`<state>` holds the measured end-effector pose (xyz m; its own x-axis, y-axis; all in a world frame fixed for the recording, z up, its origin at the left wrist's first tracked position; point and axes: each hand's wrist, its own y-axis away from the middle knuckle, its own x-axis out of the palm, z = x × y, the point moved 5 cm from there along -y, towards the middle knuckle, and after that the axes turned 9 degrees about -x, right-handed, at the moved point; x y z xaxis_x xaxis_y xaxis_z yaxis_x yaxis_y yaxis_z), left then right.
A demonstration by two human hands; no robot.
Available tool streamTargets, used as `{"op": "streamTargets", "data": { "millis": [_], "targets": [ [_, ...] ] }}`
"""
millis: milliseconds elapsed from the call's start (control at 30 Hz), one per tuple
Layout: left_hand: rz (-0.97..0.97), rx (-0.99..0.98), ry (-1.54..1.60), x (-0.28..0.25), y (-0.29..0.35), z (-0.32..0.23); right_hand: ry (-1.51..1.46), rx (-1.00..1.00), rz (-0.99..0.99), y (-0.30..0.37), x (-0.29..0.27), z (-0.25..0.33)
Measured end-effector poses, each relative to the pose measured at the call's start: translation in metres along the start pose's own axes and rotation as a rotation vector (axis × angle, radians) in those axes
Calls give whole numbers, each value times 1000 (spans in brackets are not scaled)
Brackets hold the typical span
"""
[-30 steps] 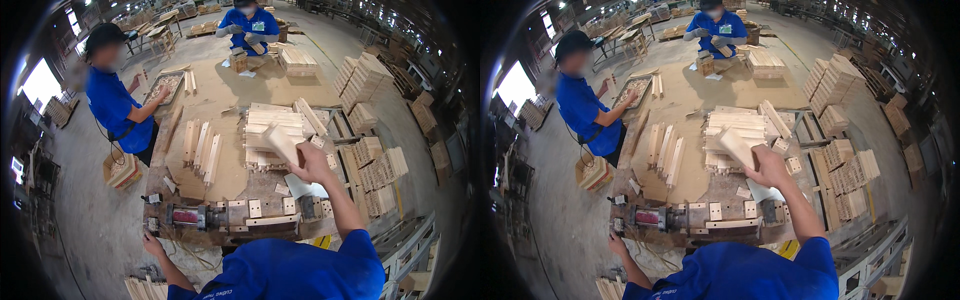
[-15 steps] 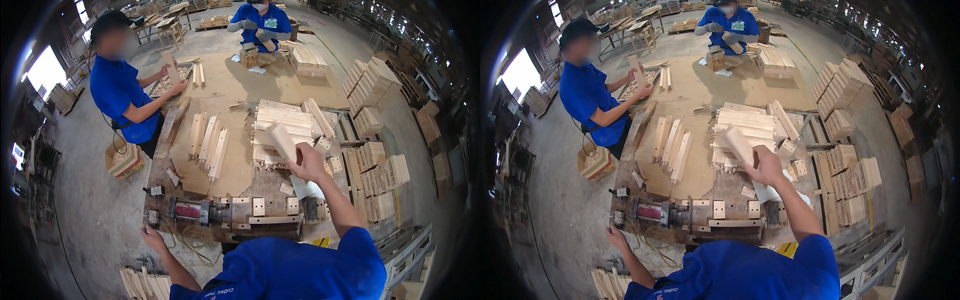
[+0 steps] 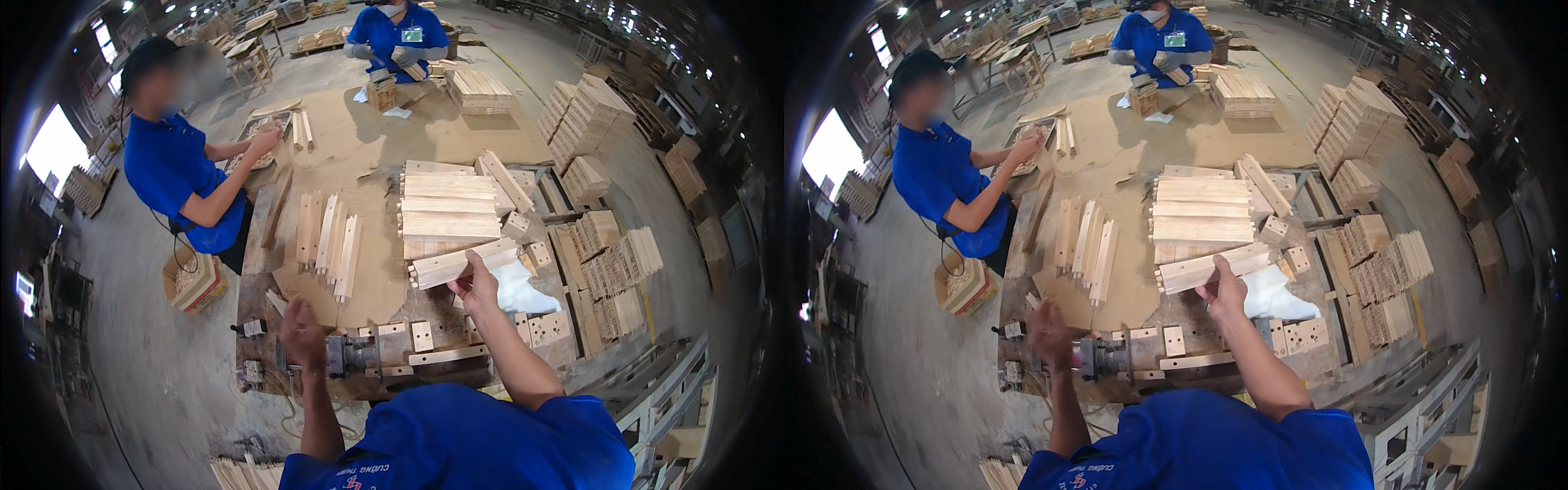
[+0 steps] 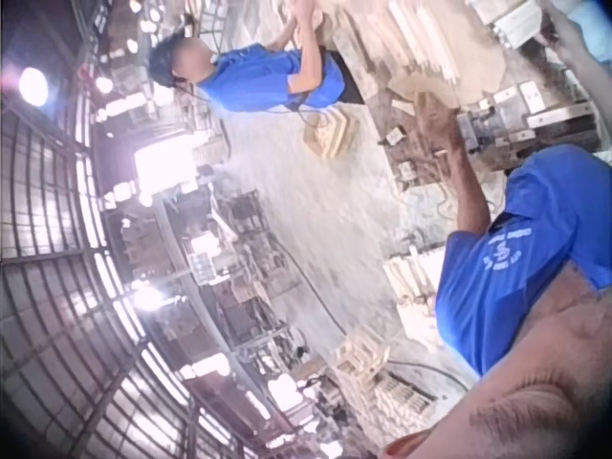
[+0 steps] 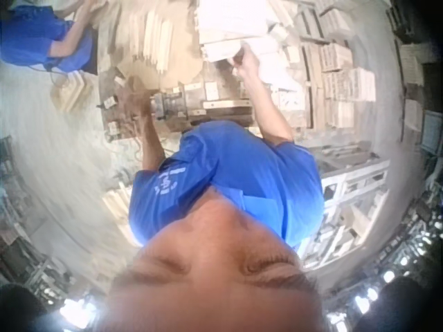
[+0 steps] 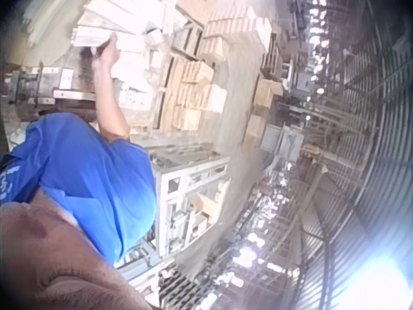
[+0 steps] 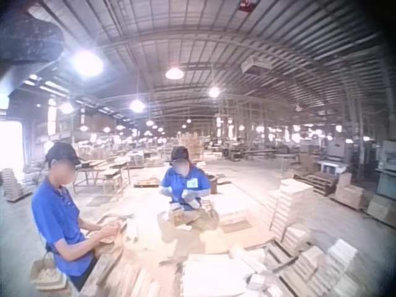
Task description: The person assembles small wooden pieces by hand, inserting dowels into pre-drilled holes and stacking the finished units. The person repeatedly picks up pieces, aligns them, and places them into a growing stack on the workbench.
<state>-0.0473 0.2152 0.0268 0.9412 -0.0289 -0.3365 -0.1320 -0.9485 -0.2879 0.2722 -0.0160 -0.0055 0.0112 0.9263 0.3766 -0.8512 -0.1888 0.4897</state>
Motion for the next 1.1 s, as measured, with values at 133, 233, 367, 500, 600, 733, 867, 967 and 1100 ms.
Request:
{"op": "streamTargets", "data": {
  "millis": [133,233,367,500,600,733,867,967,1100],
  "targets": [
    [310,55,-48,73,8,-46,-43,23,-124,-4,8,-9],
    [469,13,122,121,14,-49,-11,44,-204,-10,19,-12],
    [556,-96,161,166,3,-37,38,41,-252,-17,41,-21],
    [607,-214,206,197,-6,-35,-15,45,-238,-37,36,-32],
    [609,-265,281,218,-13,-31,-62,8,-294,-43,37,-37],
    [678,-393,261,252,-29,-25,95,-54,-158,-39,32,-33],
    [857,-681,474,288,-47,-16,317,-229,-233,-23,3,-9],
    [914,-719,561,313,-57,-28,361,-647,-312,-45,-54,36],
    [946,-720,607,342,-82,-33,573,-754,-277,-88,-65,85]
  ]
}}
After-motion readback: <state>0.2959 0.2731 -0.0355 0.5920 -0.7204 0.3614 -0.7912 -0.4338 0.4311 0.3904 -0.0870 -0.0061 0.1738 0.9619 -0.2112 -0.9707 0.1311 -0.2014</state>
